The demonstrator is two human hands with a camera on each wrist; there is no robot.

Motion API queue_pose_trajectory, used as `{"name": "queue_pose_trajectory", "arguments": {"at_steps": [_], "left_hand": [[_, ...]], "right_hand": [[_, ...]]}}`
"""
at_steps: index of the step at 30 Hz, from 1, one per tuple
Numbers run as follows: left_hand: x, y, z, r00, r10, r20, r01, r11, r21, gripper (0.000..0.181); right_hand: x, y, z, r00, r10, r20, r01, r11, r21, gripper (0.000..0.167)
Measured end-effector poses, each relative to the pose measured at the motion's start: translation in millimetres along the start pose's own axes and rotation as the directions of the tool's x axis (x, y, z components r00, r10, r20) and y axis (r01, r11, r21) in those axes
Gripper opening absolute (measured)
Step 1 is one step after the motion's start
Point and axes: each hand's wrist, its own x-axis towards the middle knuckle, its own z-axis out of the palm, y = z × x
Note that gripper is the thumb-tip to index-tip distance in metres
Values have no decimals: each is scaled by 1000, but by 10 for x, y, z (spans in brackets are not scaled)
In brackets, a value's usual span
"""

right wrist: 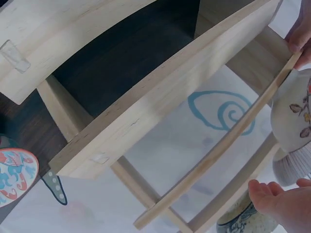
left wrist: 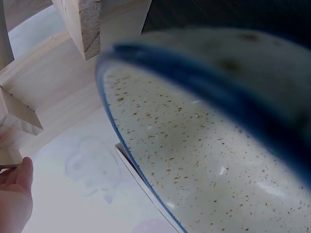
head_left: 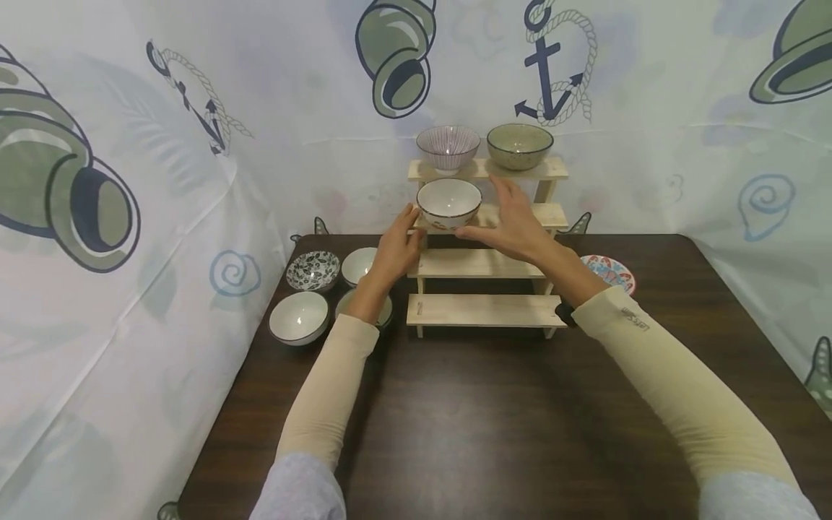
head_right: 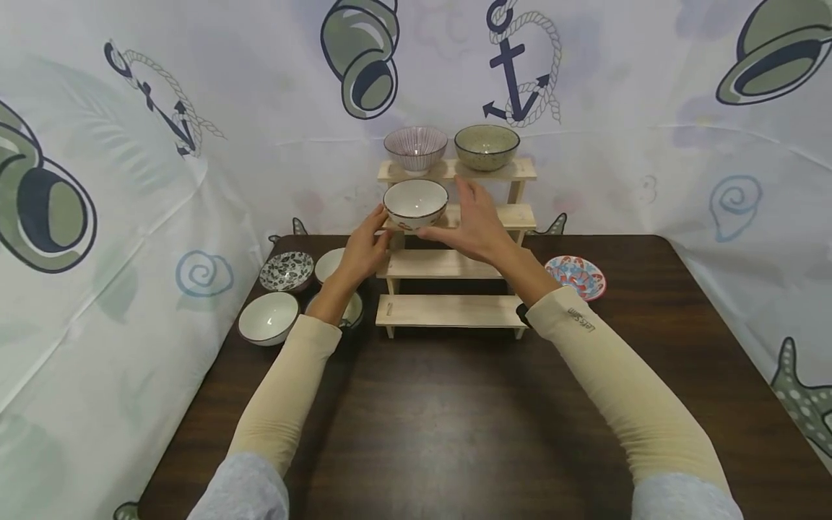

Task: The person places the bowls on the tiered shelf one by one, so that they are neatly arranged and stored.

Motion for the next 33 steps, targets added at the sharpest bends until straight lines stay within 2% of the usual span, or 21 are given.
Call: {"name": "queue_pose_trajectory", "arguments": {"at_steps": [7,17,33], "left_hand": [[2,-23,18,1000,-1,2,1,1000,-4,54],[23,-30,22,1000,12,-7,-12,1000,0,53],[3,0,16,1000,0,3,0,1000,5,53]], "right_hand": [[-80,45,-91,1000,21,14,-21,1000,-16,119],[-293,146,-248,999,34,41,-34,999,-6,117],[-457,300,-402,997,63,45,-62,998,-26,119]]}}
